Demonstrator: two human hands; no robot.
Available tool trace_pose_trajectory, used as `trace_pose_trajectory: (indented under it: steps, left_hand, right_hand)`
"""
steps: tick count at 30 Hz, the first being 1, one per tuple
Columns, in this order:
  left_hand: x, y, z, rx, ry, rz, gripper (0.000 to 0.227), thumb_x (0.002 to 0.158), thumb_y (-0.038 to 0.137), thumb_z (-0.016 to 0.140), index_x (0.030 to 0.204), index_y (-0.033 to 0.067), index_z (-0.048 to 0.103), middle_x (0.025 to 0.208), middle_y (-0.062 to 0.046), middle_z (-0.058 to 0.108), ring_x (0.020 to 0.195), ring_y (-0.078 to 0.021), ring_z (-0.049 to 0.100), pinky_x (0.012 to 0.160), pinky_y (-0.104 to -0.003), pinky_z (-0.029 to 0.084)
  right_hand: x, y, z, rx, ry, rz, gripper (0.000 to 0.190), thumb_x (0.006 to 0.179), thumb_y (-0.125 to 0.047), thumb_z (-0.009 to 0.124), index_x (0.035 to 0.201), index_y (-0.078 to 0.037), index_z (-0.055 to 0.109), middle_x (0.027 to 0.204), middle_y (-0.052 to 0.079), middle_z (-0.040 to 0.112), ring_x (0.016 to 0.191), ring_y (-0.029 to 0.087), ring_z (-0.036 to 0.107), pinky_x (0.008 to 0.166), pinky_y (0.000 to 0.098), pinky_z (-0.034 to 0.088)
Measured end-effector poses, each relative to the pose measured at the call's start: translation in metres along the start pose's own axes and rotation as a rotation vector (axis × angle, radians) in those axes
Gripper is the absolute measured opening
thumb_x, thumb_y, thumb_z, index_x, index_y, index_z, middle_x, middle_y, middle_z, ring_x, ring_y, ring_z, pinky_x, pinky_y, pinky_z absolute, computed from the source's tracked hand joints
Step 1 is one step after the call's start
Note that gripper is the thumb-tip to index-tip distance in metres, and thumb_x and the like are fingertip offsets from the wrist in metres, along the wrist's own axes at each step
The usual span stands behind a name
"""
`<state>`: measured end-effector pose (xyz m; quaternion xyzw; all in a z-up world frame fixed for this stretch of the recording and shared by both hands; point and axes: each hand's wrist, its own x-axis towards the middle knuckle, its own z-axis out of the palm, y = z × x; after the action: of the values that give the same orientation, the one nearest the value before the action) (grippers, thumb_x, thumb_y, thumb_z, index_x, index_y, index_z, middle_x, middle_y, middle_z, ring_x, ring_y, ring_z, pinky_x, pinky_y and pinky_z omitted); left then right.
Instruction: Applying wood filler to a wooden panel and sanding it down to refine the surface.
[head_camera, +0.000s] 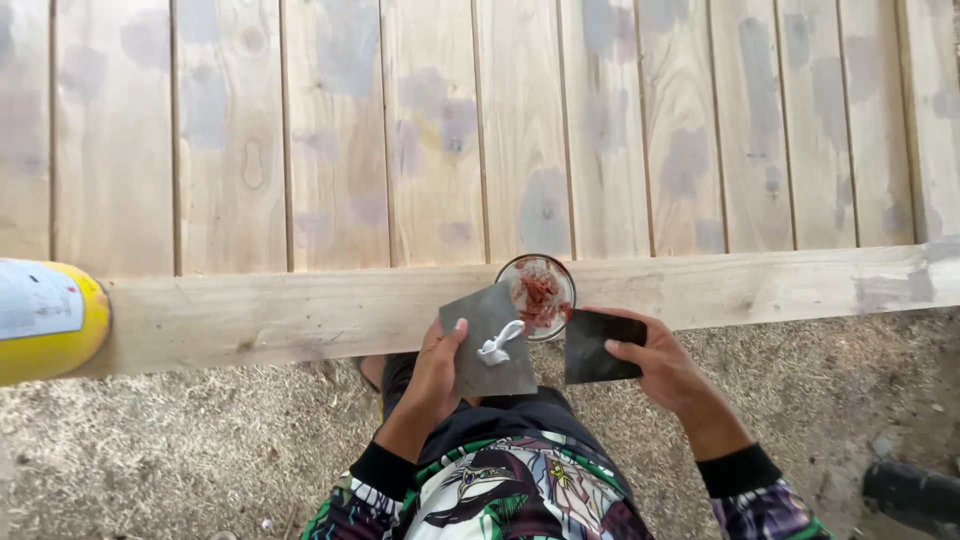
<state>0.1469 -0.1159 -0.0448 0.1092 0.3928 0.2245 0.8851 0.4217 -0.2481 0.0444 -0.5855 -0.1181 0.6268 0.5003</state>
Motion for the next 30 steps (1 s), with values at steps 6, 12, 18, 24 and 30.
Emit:
trace_pose_trajectory:
  steps: [6,12,18,24,30]
  left_hand:
    - [-0.045,0.061,0.095,0.36,-0.221,0.2,0.041,0.106,0.021,0.047,0.142,0.0036,0.052,0.131,-0.008,0.067,0.115,-0.0167,0.065,0.095,-0.033,0.056]
    - [-0.065,0.076,0.145,0.402,-0.379,0.417,0.035,0.109,0.016,0.044,0.14,0.0013,0.05,0.127,-0.008,0.065,0.113,-0.0148,0.06,0.099,-0.03,0.05]
    - [-0.067,0.086,0.172,0.477,-0.325,0.554,0.03,0.11,0.014,0.043,0.135,0.0006,0.054,0.118,-0.009,0.066,0.105,-0.0144,0.06,0.094,-0.029,0.05]
    - [-0.059,0.097,0.173,0.382,-0.379,0.457,0.031,0.109,0.016,0.044,0.132,-0.0019,0.056,0.119,-0.01,0.066,0.106,-0.0151,0.06,0.093,-0.029,0.051]
    - [-0.049,0.121,0.173,0.508,-0.331,0.524,0.03,0.106,0.017,0.046,0.128,-0.0004,0.058,0.117,-0.01,0.069,0.107,-0.016,0.064,0.096,-0.03,0.052]
  right_hand:
    - [-0.09,-0.12,0.104,-1.229,0.089,-0.567,0.041,0.084,0.003,0.061,0.123,-0.006,0.072,0.12,0.003,0.072,0.105,0.016,0.069,0.086,0.0355,0.057]
    - [-0.107,-0.14,0.14,-1.767,0.217,-0.741,0.043,0.077,0.002,0.066,0.119,-0.006,0.073,0.117,0.006,0.072,0.097,0.02,0.061,0.081,0.0383,0.049]
    - [-0.12,-0.126,0.157,-2.03,0.143,-0.832,0.036,0.085,-0.01,0.073,0.121,-0.003,0.071,0.112,0.008,0.071,0.09,0.02,0.059,0.076,0.0362,0.048]
    - [-0.116,-0.139,0.179,-2.139,0.264,-0.867,0.044,0.078,-0.011,0.074,0.122,-0.004,0.072,0.114,0.006,0.072,0.09,0.021,0.059,0.072,0.0383,0.048]
    - [-0.105,-0.164,0.188,-2.163,0.185,-0.83,0.04,0.08,-0.012,0.072,0.119,-0.003,0.073,0.117,0.01,0.068,0.088,0.022,0.056,0.072,0.0403,0.046]
